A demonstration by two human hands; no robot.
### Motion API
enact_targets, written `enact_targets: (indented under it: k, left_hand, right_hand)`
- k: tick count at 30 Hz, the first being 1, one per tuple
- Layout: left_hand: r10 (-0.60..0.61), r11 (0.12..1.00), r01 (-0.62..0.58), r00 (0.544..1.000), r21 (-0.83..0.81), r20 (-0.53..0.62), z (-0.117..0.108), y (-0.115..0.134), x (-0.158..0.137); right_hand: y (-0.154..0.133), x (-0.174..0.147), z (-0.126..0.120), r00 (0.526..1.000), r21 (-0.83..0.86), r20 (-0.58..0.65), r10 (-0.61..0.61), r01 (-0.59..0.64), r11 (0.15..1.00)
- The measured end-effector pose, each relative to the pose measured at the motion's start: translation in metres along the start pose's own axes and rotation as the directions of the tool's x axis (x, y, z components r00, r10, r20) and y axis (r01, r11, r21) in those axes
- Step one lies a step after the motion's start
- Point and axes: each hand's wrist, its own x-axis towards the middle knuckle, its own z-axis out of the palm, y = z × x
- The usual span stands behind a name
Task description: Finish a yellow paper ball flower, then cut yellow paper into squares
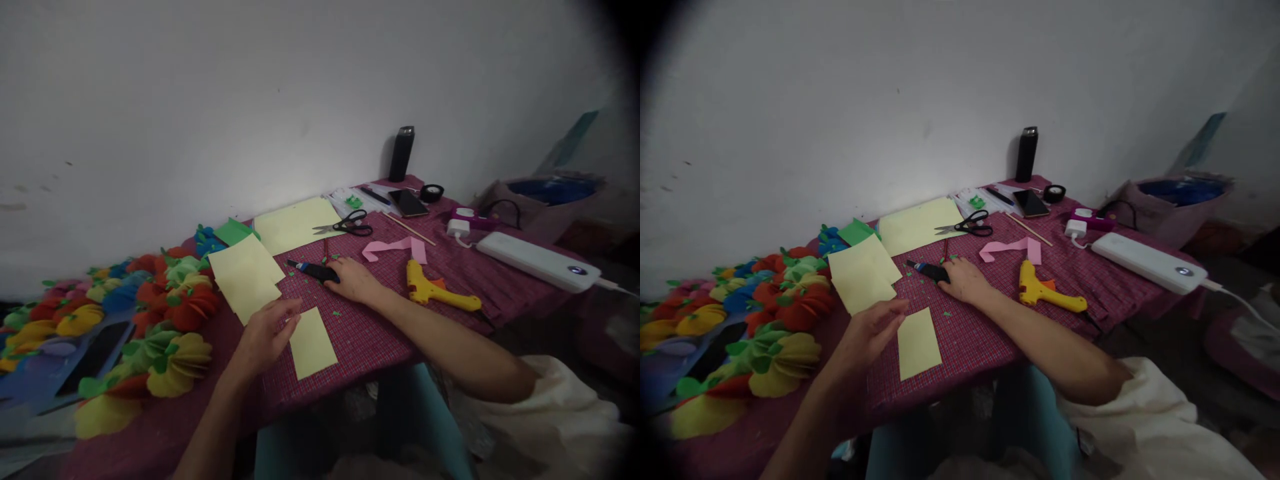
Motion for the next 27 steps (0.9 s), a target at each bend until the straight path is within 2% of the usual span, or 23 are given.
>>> enact_targets:
  k: [2, 4, 5, 6, 8, 9, 10, 11, 12, 14, 16, 18, 20, 23, 27]
  left_hand:
    - [0.035, 0.999, -0.036, 0.994, 0.005, 0.106, -0.001, 0.007, -0.018]
    - [0.046, 0.997, -0.057, 0.980, 0.050, 0.194, 0.001, 0.009, -0.037]
    - [0.057, 0.994, -0.077, 0.972, 0.076, 0.230, 0.003, 0.008, -0.046]
    - [0.062, 0.990, -0.092, 0.968, 0.111, 0.242, 0.005, 0.007, -0.053]
    - [0.073, 0.972, -0.127, 0.963, 0.198, 0.258, 0.008, 0.004, -0.062]
    - [0.090, 0.961, -0.152, 0.962, 0.232, 0.259, 0.010, 0.003, -0.064]
    - [0.110, 0.949, -0.179, 0.959, 0.259, 0.260, 0.011, 0.003, -0.064]
    - [0.134, 0.937, -0.208, 0.955, 0.279, 0.264, 0.011, 0.003, -0.064]
    - [0.155, 0.926, -0.235, 0.950, 0.294, 0.271, 0.012, 0.003, -0.063]
    - [0.179, 0.908, -0.269, 0.942, 0.320, 0.284, 0.013, 0.002, -0.060]
    - [0.185, 0.896, -0.279, 0.942, 0.346, 0.280, 0.015, 0.000, -0.057]
    - [0.196, 0.886, -0.282, 0.947, 0.367, 0.256, 0.018, -0.004, -0.055]
    - [0.221, 0.876, -0.298, 0.947, 0.380, 0.234, 0.022, -0.008, -0.054]
    - [0.247, 0.859, -0.316, 0.945, 0.403, 0.216, 0.026, -0.013, -0.051]
    - [0.257, 0.847, -0.309, 0.950, 0.433, 0.175, 0.031, -0.015, -0.047]
  right_hand:
    - [0.005, 0.003, -0.004, 1.000, 0.074, -0.028, 0.000, 0.002, 0.997]
    - [0.009, 0.007, -0.009, 0.998, 0.340, -0.046, 0.047, -0.028, 0.940]
    - [0.010, 0.008, -0.012, 0.996, 0.491, -0.040, 0.075, -0.046, 0.870]
    - [0.009, 0.009, -0.015, 0.994, 0.636, -0.025, 0.103, -0.064, 0.769]
    - [0.004, 0.008, -0.025, 0.990, 0.857, 0.029, 0.141, -0.098, 0.506]
    - [0.000, 0.006, -0.030, 0.987, 0.926, 0.057, 0.149, -0.108, 0.361]
    - [-0.004, 0.002, -0.036, 0.985, 0.977, 0.096, 0.140, -0.121, 0.176]
    - [-0.009, -0.004, -0.042, 0.985, 0.991, 0.136, 0.107, -0.137, -0.003]
    - [-0.013, -0.011, -0.048, 0.984, 0.978, 0.172, 0.051, -0.165, -0.132]
    - [-0.018, -0.028, -0.057, 0.973, 0.930, 0.219, -0.078, -0.232, -0.284]
    - [-0.020, -0.046, -0.060, 0.949, 0.878, 0.268, -0.169, -0.312, -0.362]
    - [-0.020, -0.062, -0.057, 0.934, 0.848, 0.302, -0.188, -0.354, -0.395]
    - [-0.017, -0.075, -0.050, 0.929, 0.859, 0.345, -0.133, -0.370, -0.354]
    - [-0.014, -0.091, -0.044, 0.940, 0.929, 0.342, -0.012, -0.339, -0.149]
    - [-0.011, -0.113, -0.049, 0.958, 0.935, 0.288, 0.001, -0.282, 0.217]
